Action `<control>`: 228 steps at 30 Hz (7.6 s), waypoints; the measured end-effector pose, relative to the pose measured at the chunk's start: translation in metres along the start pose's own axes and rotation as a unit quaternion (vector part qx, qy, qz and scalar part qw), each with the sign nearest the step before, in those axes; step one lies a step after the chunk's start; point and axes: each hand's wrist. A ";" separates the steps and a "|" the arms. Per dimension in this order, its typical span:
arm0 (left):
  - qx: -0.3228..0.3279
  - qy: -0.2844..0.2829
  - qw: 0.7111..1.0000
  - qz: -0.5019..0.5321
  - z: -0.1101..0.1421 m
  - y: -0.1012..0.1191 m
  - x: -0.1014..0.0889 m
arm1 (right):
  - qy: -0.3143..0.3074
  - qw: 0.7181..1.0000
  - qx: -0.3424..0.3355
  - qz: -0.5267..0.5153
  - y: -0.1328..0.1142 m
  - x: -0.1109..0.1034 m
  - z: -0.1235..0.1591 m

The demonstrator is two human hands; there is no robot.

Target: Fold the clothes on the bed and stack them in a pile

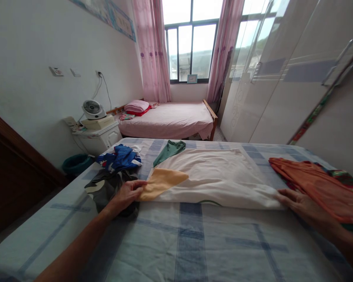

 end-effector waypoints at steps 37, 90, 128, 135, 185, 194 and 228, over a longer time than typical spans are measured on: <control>0.240 0.155 0.881 -0.378 -0.065 0.026 0.054 | 0.128 0.979 -0.101 0.125 -0.068 0.023 -0.047; 0.297 0.052 0.903 -0.305 -0.038 0.019 0.082 | -0.095 0.969 -0.228 0.002 -0.211 0.108 -0.013; 0.085 0.290 0.948 0.100 -0.044 0.009 0.060 | -0.362 0.896 -0.230 -0.116 -0.283 0.123 -0.017; 0.155 0.235 0.951 -0.129 -0.049 -0.001 0.060 | -0.297 0.894 -0.334 0.022 -0.271 0.129 -0.021; -0.008 0.066 0.989 -0.133 -0.221 -0.002 0.049 | 0.047 0.969 -0.131 0.207 -0.106 0.092 -0.213; 0.128 -0.054 0.982 0.127 -0.166 0.024 0.015 | 0.115 0.963 -0.181 0.162 -0.088 0.052 -0.163; -0.016 -0.021 0.935 0.354 -0.096 0.027 0.052 | 0.078 0.960 -0.270 0.016 -0.115 0.064 -0.044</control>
Point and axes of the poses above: each hand's wrist, its own z-axis away from the middle knuckle, its own x-axis out of the palm, y = z × x, and after that the axes turned 8 degrees about x, right-handed
